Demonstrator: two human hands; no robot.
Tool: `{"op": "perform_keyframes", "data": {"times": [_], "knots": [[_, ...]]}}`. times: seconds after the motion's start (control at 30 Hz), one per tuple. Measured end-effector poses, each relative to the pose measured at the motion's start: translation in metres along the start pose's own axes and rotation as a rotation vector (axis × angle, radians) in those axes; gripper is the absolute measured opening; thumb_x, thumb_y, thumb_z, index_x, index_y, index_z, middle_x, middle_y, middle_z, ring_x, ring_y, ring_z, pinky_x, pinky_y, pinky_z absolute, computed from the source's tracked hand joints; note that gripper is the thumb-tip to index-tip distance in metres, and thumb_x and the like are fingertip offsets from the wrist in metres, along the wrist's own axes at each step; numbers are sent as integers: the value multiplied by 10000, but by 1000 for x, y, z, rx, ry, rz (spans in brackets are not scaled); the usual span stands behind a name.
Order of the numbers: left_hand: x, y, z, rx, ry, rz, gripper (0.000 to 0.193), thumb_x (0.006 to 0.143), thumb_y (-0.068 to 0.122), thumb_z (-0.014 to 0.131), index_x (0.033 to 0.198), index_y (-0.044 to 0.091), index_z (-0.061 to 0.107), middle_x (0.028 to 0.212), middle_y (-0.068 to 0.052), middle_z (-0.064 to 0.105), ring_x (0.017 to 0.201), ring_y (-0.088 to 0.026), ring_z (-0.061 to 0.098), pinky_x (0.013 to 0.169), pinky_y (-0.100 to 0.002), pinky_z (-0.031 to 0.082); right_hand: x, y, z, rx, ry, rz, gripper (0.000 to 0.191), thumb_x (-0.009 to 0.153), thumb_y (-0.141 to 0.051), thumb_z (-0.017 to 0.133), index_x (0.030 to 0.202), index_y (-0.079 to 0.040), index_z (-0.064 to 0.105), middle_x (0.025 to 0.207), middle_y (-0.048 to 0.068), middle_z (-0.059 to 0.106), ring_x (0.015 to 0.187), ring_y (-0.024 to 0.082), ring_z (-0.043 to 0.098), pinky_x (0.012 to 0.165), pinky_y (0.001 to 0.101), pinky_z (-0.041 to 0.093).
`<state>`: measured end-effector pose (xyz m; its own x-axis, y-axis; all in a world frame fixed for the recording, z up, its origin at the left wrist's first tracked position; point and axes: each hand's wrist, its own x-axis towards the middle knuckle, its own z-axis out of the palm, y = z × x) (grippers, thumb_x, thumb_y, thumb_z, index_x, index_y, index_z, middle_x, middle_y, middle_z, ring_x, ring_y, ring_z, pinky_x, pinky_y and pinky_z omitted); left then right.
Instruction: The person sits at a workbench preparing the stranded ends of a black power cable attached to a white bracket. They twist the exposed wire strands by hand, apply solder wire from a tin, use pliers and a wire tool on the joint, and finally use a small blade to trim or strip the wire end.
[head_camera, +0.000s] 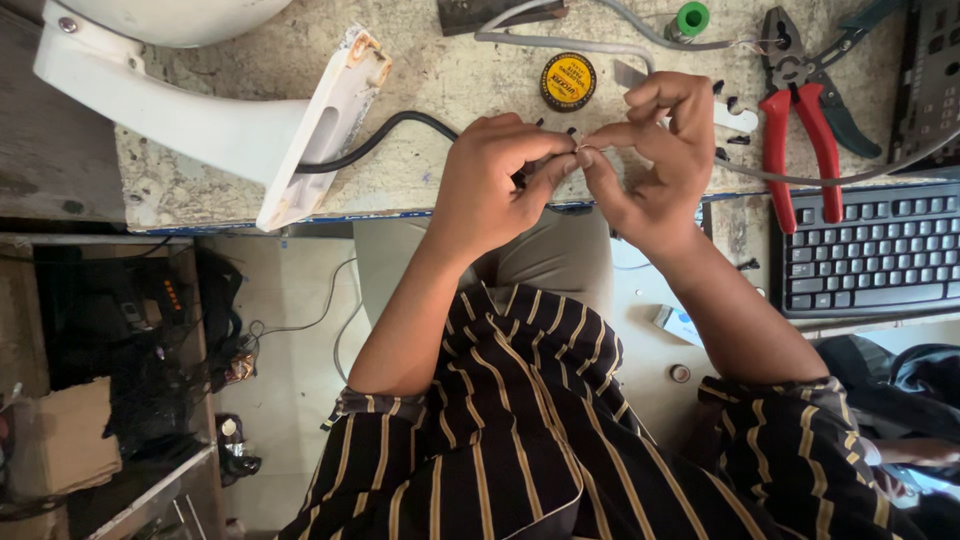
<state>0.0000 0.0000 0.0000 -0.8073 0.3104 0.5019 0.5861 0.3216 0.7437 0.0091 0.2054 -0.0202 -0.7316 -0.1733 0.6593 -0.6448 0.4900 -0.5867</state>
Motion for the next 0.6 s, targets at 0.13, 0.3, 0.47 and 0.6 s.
{"op": "perform_keyframes", "data": {"times": [0.13,0.3,0.47,0.6], "knots": [[15,-11,-2,15,3,-19,79,901,113,793,963,79,761,762,-48,692,691,-227,600,715,-364,475,13,15,5,46,3,-2,140,844,-18,813,974,-25,762,1193,111,457,1027,218,481,830,303,416],[11,-3,11,12,22,-7,86,901,107,792,973,84,752,807,-47,709,722,-227,615,729,-358,483,6,18,-7,80,-18,-2,147,824,-6,748,964,-35,716,1216,123,460,1051,230,481,846,310,420],[27,-1,35,26,9,-9,81,884,100,804,947,88,754,794,-42,714,700,-228,612,716,-360,480,9,33,-27,65,-23,-23,189,820,-21,768,1004,-31,726,1220,129,464,1037,237,479,850,320,417],[25,-4,32,54,15,23,82,883,103,792,944,83,741,826,-38,726,722,-234,626,747,-369,492,10,30,-22,24,-22,-47,221,817,-48,817,1017,-35,726,1225,139,455,1027,247,476,882,341,428]]}}
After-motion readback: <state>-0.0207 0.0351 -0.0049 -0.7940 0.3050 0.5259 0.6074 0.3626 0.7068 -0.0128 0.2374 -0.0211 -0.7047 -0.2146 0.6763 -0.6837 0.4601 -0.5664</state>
